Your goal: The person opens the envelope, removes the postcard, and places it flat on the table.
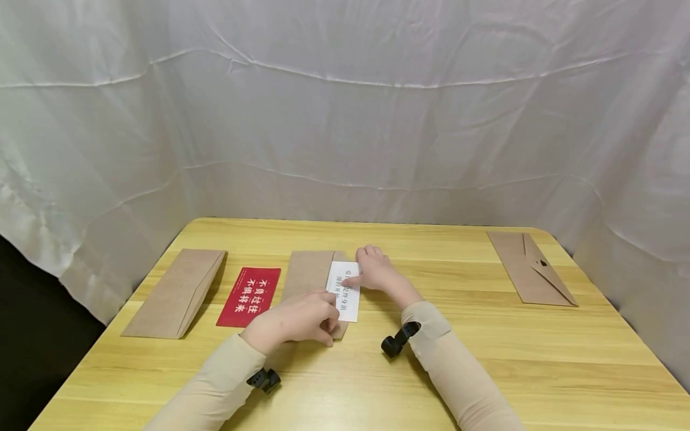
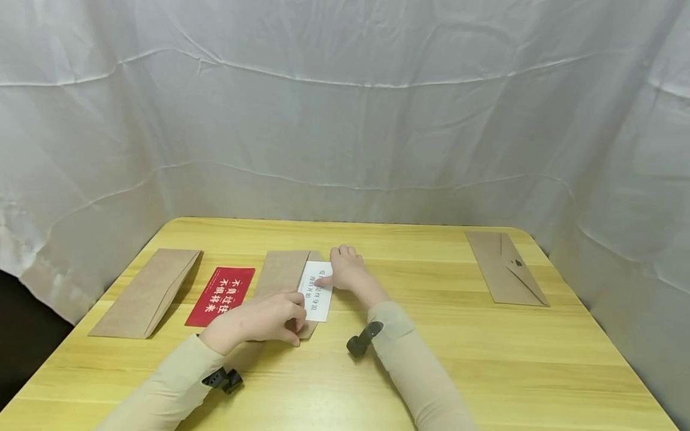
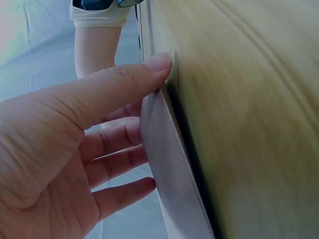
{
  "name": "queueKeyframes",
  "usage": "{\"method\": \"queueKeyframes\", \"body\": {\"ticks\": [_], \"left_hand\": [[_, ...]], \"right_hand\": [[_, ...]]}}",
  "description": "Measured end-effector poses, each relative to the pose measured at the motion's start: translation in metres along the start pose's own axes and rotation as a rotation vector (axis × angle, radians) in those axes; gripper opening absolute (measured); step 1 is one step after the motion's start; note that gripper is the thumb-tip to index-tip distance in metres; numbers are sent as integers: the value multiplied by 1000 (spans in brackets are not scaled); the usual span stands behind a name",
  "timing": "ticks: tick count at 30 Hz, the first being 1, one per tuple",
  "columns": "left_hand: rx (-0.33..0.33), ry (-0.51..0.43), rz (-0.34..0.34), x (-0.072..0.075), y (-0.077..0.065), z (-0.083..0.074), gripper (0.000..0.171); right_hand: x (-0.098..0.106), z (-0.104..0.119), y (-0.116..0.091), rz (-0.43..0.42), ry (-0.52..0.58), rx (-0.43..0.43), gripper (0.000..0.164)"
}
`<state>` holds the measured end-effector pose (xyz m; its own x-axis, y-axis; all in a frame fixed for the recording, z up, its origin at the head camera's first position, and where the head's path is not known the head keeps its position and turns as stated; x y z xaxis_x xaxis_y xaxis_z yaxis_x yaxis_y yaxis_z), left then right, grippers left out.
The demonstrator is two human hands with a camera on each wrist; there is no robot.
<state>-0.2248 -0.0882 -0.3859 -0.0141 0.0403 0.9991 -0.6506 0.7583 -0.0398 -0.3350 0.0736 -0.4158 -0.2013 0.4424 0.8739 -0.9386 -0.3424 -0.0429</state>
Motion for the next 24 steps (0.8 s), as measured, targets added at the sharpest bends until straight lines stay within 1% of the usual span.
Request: {"method": "queueKeyframes", "body": {"ticks": [6, 12, 16, 19, 24], "left_hand": [[-15, -1, -8, -2, 1, 1, 25], [-25, -18, -10, -3, 2, 1, 25], [-31, -28, -10, -3, 2, 2, 25], [-34, -32, -13, -2, 3, 1, 25], [-31, -30, -17, -1, 2, 1, 24]], "right_hand": [[0, 0, 1, -35, 10, -26, 65], [0, 1, 2, -65, 92, -78, 61], [0, 4, 2, -80, 128, -89, 56], [1, 6, 2, -96, 120, -74, 52], [2, 6, 3, -109, 65, -49, 48]]}}
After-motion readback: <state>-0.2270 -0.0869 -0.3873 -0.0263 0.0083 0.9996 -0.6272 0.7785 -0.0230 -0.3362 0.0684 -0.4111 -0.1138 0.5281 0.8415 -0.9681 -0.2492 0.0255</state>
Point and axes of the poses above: each hand's wrist, its own y-axis towards the middle knuckle, its own x-axis out of the back of the hand, z = x × y, the point moved 3 cm from there along y, towards the middle knuckle, and after that the axes turned 11 degrees about y, right-handed, at the moved point
